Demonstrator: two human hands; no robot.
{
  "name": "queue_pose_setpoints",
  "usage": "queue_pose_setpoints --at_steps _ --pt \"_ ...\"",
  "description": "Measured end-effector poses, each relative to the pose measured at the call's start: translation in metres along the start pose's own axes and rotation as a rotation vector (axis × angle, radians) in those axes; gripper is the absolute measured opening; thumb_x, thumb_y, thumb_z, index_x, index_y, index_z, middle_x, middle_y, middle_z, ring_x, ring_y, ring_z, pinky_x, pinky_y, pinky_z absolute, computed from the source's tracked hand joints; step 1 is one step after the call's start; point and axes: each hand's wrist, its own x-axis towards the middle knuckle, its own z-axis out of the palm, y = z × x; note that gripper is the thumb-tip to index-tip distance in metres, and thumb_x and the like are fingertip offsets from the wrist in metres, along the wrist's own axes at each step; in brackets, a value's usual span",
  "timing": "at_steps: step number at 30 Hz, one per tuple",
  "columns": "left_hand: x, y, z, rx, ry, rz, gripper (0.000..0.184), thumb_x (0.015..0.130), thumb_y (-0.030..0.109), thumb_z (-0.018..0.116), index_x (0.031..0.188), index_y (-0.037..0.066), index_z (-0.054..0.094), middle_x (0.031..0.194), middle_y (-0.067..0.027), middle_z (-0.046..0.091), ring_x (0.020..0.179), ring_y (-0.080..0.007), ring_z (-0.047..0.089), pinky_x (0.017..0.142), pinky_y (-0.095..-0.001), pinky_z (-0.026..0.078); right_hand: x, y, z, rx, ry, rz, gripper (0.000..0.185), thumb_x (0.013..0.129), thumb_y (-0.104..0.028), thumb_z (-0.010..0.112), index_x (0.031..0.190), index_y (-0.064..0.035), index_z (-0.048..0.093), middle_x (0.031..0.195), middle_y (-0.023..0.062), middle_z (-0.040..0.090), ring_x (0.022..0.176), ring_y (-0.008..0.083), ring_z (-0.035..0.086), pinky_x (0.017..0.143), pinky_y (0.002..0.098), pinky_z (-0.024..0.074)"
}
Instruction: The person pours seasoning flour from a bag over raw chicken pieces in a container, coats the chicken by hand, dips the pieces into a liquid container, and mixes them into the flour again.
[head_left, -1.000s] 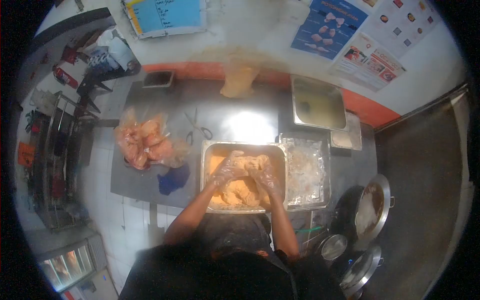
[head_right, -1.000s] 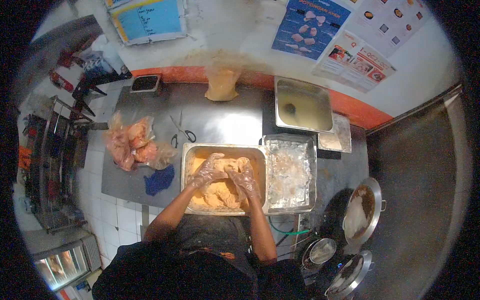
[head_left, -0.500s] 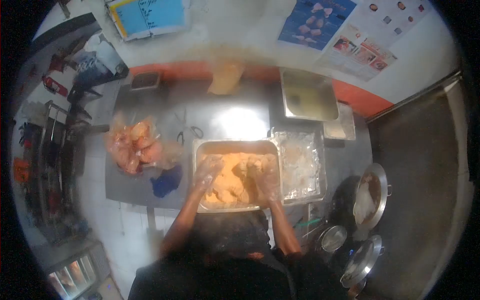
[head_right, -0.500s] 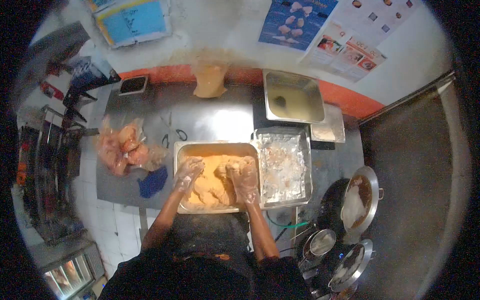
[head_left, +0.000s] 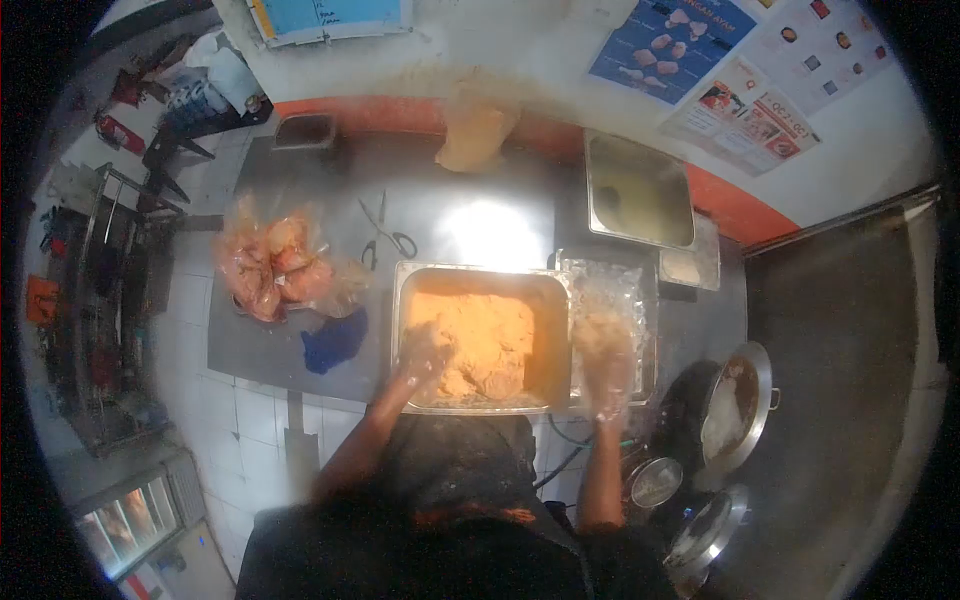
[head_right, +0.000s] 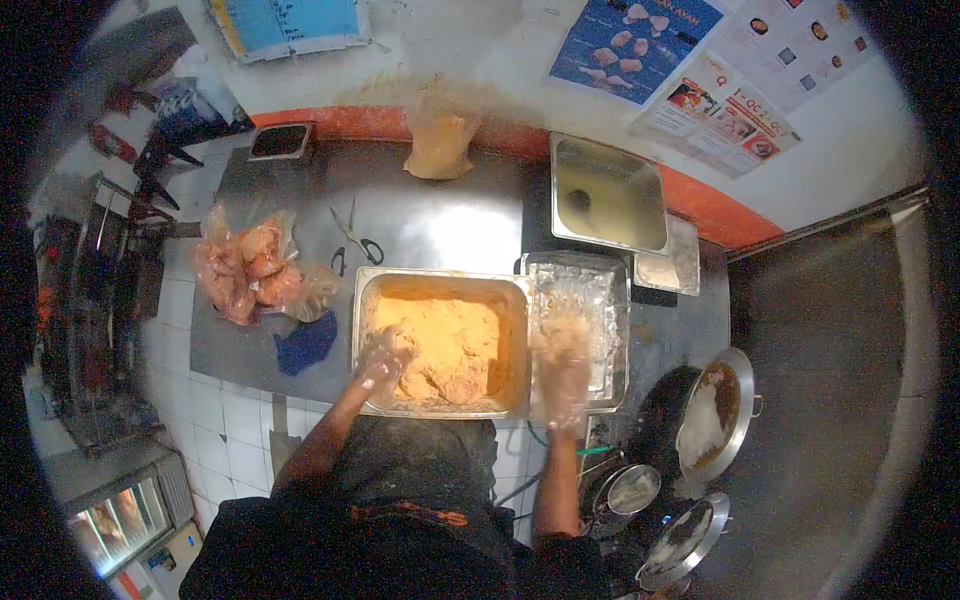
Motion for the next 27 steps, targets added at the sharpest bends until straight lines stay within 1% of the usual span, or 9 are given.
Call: queue_pose_setpoints --at_steps 3,7,8,10,13,17,19,21,27 --pt "-0.021 0.011 0.001 -0.088 0.054 -0.081 0.07 0.084 0.037 0.068 0.138 -0.001 0.041 0.123 -0.0192 0.062 0.107 -0.0294 0.062 0.093 -0.0368 0.049 -0.027 0.011 0.073 -0.051 -0.388 0.103 0.049 0.087 -0.038 0.066 0.119 -0.0022 0.061 0.111 0.0206 0.065 0.106 0.037 0.061 0.089 0.0406 0.0487" --pt "-0.006 0.011 0.006 0.377 -0.647 0.02 0.055 0.098 0.007 0.033 0.152 0.011 0.024 0.153 -0.0198 0.03 0.137 -0.0286 0.037 0.113 -0.0362 0.032 -0.045 0.033 0.169 0.028 -0.455 0.053 0.07 0.083 -0.055 0.064 0.121 0.0036 0.058 0.116 0.0291 0.062 0.114 0.0443 0.056 0.091 0.0425 0.0477" --pt "-0.008 0.007 0.012 -0.346 -0.523 -0.115 0.054 0.099 0.008 0.032 0.152 0.009 0.022 0.155 -0.0159 0.027 0.141 -0.0255 0.031 0.117 -0.0365 0.026 -0.03 0.003 0.161 0.092 -0.543 0.236 0.073 0.082 -0.055 0.065 0.121 0.0061 0.057 0.116 0.0313 0.061 0.113 0.0436 0.057 0.091 0.0434 0.0475" --pt "0.0 -0.014 0.035 -1.046 -0.349 -0.239 0.054 0.1 0.009 0.031 0.152 0.007 0.02 0.157 -0.012 0.024 0.144 -0.0223 0.026 0.12 -0.0368 0.02 -0.025 -0.038 0.139 0.22 -0.563 0.494 0.076 0.082 -0.056 0.066 0.119 0.01 0.057 0.117 0.0314 0.06 0.109 0.0409 0.06 0.091 0.0449 0.0474" --pt "0.029 -0.056 0.08 -0.707 -0.134 0.224 0.051 0.101 0.015 0.031 0.147 -0.005 0.024 0.154 -0.0192 0.025 0.14 -0.0276 0.033 0.116 -0.0363 0.032 -0.017 0.011 0.167 0.313 -0.68 0.353 0.074 0.083 -0.055 0.064 0.12 0.0078 0.056 0.118 0.0299 0.059 0.11 0.0392 0.058 0.091 0.0441 0.0468" --pt "0.051 -0.039 0.07 -1.085 -0.066 -0.029 0.06 0.099 0.028 0.042 0.147 -0.004 0.026 0.153 -0.0214 0.028 0.138 -0.0349 0.035 0.116 -0.0401 0.03 0.0 0.028 0.156 0.222 -0.741 0.276 0.067 0.086 -0.053 0.057 0.127 0.0001 0.052 0.125 0.0256 0.056 0.117 0.0367 0.055 0.097 0.0431 0.0433" --pt "0.044 0.01 0.026 0.151 -0.003 -0.11 0.059 0.099 0.036 0.043 0.147 0.005 0.034 0.146 -0.012 0.045 0.114 -0.0299 0.058 0.101 -0.0458 0.042 -0.002 0.028 0.153 0.155 -0.694 0.285 0.064 0.088 -0.052 0.053 0.13 -0.0037 0.05 0.129 0.0234 0.055 0.12 0.0354 0.053 0.099 0.0427 0.0416" --pt "0.05 0.005 0.036 0.167 -0.004 -0.094 0.059 0.097 0.035 0.047 0.149 0.011 0.035 0.144 -0.0094 0.047 0.099 -0.0287 0.064 0.087 -0.0513 0.048 -0.01 0.019 0.162 0.106 -0.643 0.265 0.062 0.09 -0.051 0.049 0.134 -0.0076 0.048 0.132 0.0212 0.053 0.123 0.0342 0.051 0.102 0.0422 0.0398" --pt "0.094 -0.014 0.049 -0.382 -0.56 0.1 0.076 0.097 0.063 0.028 0.153 0.013 0.02 0.159 -0.0149 0.016 0.147 -0.0334 0.014 0.117 -0.0544 0.018 0.007 0.034 0.191 0.106 -0.935 0.144 0.057 0.096 -0.049 0.038 0.144 -0.0191 0.042 0.143 0.0148 0.049 0.132 0.0304 0.045 0.11 0.0408 0.0346"
